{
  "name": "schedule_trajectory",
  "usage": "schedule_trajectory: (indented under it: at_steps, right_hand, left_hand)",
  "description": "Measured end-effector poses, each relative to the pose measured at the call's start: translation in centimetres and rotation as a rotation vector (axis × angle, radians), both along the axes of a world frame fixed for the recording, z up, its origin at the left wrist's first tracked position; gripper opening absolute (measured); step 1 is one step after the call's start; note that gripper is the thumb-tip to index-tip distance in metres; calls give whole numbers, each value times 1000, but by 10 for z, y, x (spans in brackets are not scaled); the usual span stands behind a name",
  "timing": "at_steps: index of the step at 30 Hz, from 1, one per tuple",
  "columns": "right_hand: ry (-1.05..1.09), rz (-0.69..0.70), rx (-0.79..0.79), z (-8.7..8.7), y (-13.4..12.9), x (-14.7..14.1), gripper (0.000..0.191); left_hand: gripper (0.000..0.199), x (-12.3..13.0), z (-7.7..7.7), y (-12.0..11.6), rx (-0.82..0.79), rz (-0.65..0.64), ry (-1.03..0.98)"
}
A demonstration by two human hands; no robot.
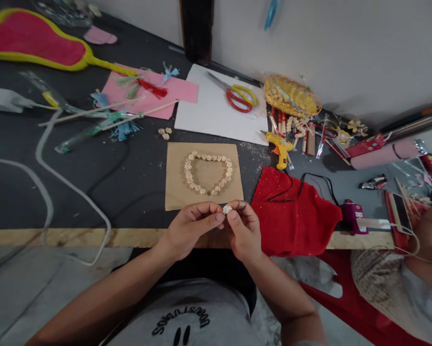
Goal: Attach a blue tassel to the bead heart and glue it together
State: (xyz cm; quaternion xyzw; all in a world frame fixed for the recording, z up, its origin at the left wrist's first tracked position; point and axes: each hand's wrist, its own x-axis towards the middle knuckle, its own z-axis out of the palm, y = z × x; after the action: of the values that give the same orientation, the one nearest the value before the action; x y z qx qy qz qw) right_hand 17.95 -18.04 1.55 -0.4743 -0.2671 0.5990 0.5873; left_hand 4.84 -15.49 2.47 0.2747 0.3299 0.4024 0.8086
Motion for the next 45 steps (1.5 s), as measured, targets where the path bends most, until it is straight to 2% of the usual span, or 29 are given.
schedule_trajectory:
  at_steps: [12,20,26,38,45]
  right_hand:
    - [21,14,-44,-1,0,-1,32]
    - [-13,-27,34,-3,-4,-4,25]
    - [-46,-43,80,-4,-4,-6,24]
    - [-55,-52,47,-4,-3,-6,32]
    - [-1,-37,-27,-4,-2,-4,33]
  left_hand:
    - [42,1,0,1,-47,9,45]
    - [35,2,0,-2,5,23,58]
    - [35,2,1,-1,-39,16,29]
    - [35,-1,-1,1,-38,-12,25]
    - [38,-1,-4,-2,9,61,45]
